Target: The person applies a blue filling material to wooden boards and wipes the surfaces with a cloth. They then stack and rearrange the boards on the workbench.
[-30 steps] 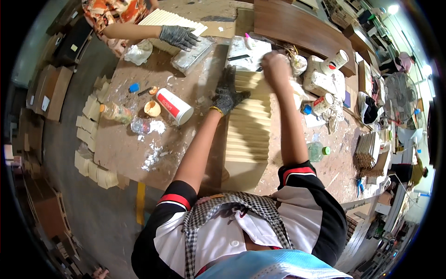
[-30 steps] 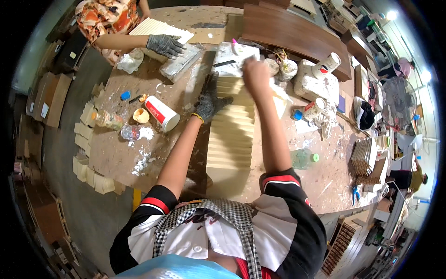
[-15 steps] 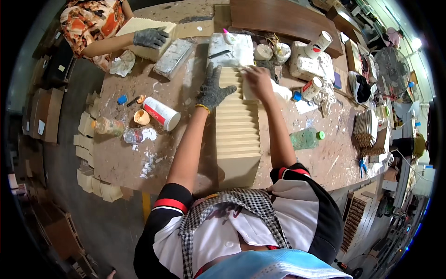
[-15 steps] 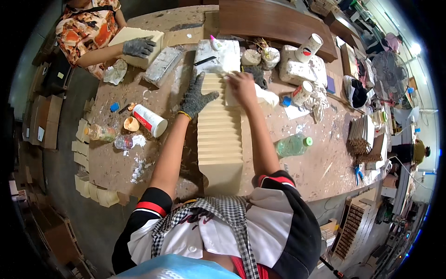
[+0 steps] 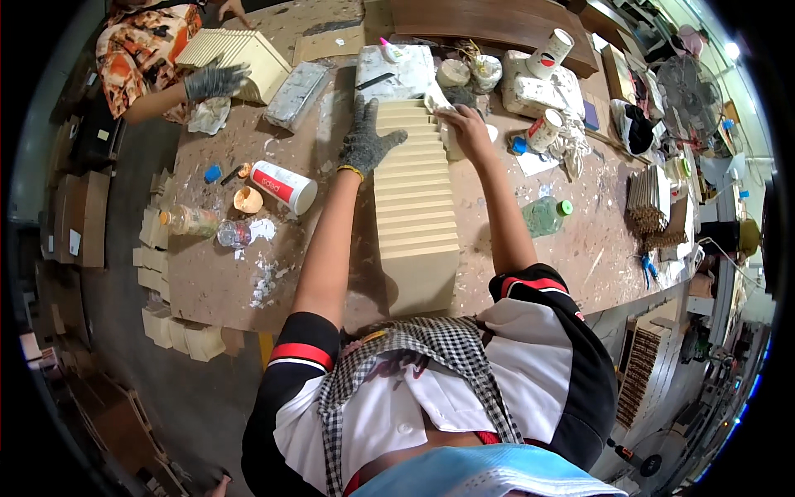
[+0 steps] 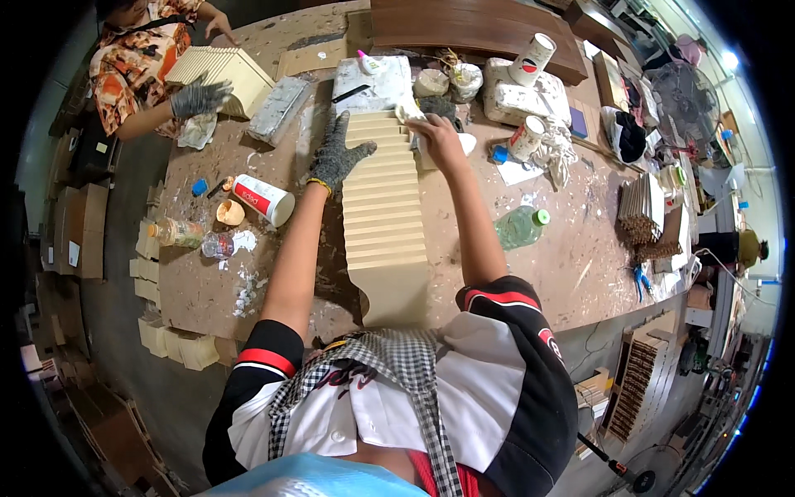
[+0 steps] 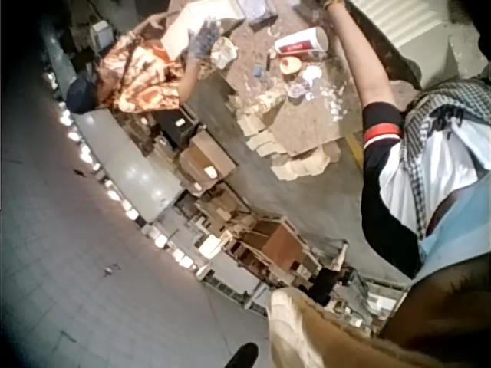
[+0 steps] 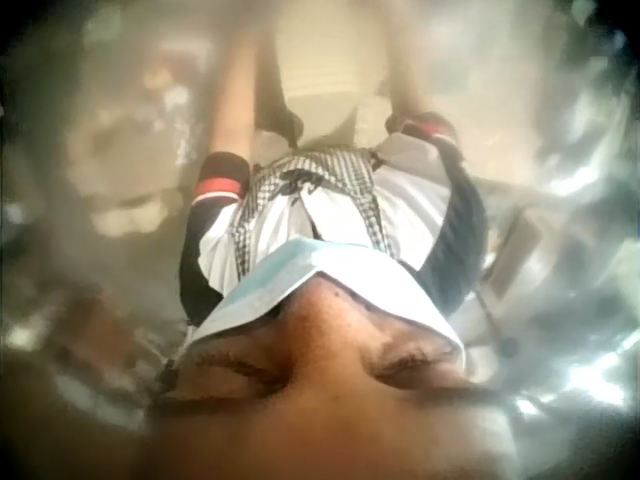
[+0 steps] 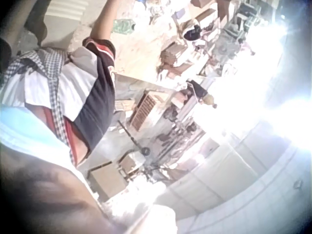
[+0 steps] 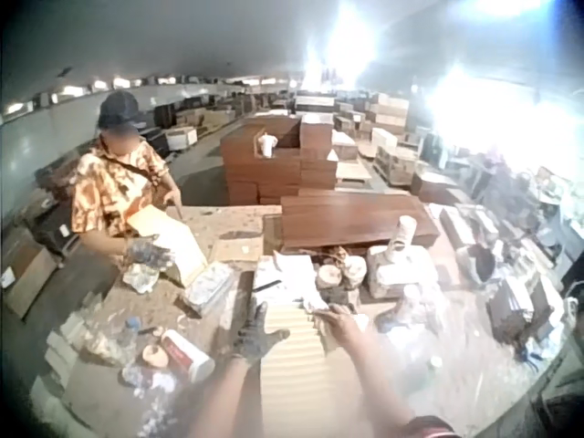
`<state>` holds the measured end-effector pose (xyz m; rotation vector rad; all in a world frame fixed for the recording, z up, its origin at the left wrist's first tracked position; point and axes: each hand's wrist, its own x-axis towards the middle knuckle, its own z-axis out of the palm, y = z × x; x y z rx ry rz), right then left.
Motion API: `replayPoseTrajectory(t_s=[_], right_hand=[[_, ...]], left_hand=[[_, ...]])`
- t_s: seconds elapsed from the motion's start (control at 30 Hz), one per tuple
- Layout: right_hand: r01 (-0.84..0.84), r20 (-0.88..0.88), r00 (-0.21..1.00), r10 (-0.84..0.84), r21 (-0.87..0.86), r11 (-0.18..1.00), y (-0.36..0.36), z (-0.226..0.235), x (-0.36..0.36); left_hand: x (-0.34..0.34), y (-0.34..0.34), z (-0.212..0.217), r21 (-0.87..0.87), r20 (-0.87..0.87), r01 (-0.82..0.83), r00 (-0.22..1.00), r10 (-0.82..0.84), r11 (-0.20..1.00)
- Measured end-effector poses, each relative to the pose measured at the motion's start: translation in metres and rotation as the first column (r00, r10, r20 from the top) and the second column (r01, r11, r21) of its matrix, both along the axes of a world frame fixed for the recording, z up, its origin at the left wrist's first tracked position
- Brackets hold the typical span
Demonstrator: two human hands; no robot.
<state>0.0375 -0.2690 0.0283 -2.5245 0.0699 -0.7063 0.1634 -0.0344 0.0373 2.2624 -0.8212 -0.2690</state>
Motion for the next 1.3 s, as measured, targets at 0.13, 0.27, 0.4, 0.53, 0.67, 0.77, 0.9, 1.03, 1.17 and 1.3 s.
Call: replayPoseTrajectory(t_s=[0.13, 0.27, 0.4, 0.53, 0.67, 0.77, 0.9, 1.03, 1.17, 1.3], right_hand=[[0.258, -0.263, 0.914, -0.310, -0.212, 0.942, -0.029, -0.031, -0.034], [0.383, -0.344, 0.766, -0.543, -0.435, 0.815, 0.007, 0.007, -0.048], [0.295, -0.244, 0.950, -0.196, 0.492, 0.819, 0.001, -0.006, -0.018], [0.117, -0.183, 0.982, 0.043, 0.777, 0.619, 0.061, -0.025, 0.011], [0.104, -0.209, 0.964, 0.163, 0.863, 0.494, 0.053, -0.019, 0.013], [0.070, -0.158, 0.978, 0.136, 0.864, 0.498, 0.013, -0.027, 0.001], [0.245, -0.165, 0.969, -0.182, 0.664, 0.706, 0.015, -0.015, -0.049], [0.348, -0.384, 0.899, -0.210, 0.333, 0.876, 0.045, 0.008, -0.155], [0.384, -0.471, 0.849, -0.240, 0.238, 0.892, 0.062, -0.018, -0.232], [0.516, -0.572, 0.712, -0.408, 0.031, 0.856, 0.072, -0.031, -0.282]], left_hand=[[0.009, -0.002, -0.005, -0.078, 0.003, 0.016, 1.000, -0.015, 0.997], [0.000, 0.010, -0.010, -0.194, -0.071, -0.074, 0.996, 0.061, 0.978], [-0.013, -0.006, 0.002, -0.299, -0.265, -0.172, 0.960, 0.092, 0.939], [-0.006, 0.000, -0.008, -0.329, -0.252, -0.192, 0.961, 0.110, 0.925], [-0.003, 0.004, -0.006, -0.364, -0.208, -0.127, 0.977, 0.052, 0.923], [-0.012, -0.007, 0.003, -0.316, -0.243, -0.108, 0.970, 0.030, 0.942], [-0.009, 0.013, -0.022, -0.195, 0.079, -0.117, 0.988, 0.135, 0.974], [-0.012, 0.028, -0.019, -0.134, 0.428, 0.018, 0.903, 0.042, 0.991], [-0.020, 0.002, -0.003, -0.064, 0.528, 0.141, 0.845, -0.087, 0.988], [-0.033, -0.020, 0.008, 0.146, 0.524, 0.115, 0.834, -0.175, 0.983]])
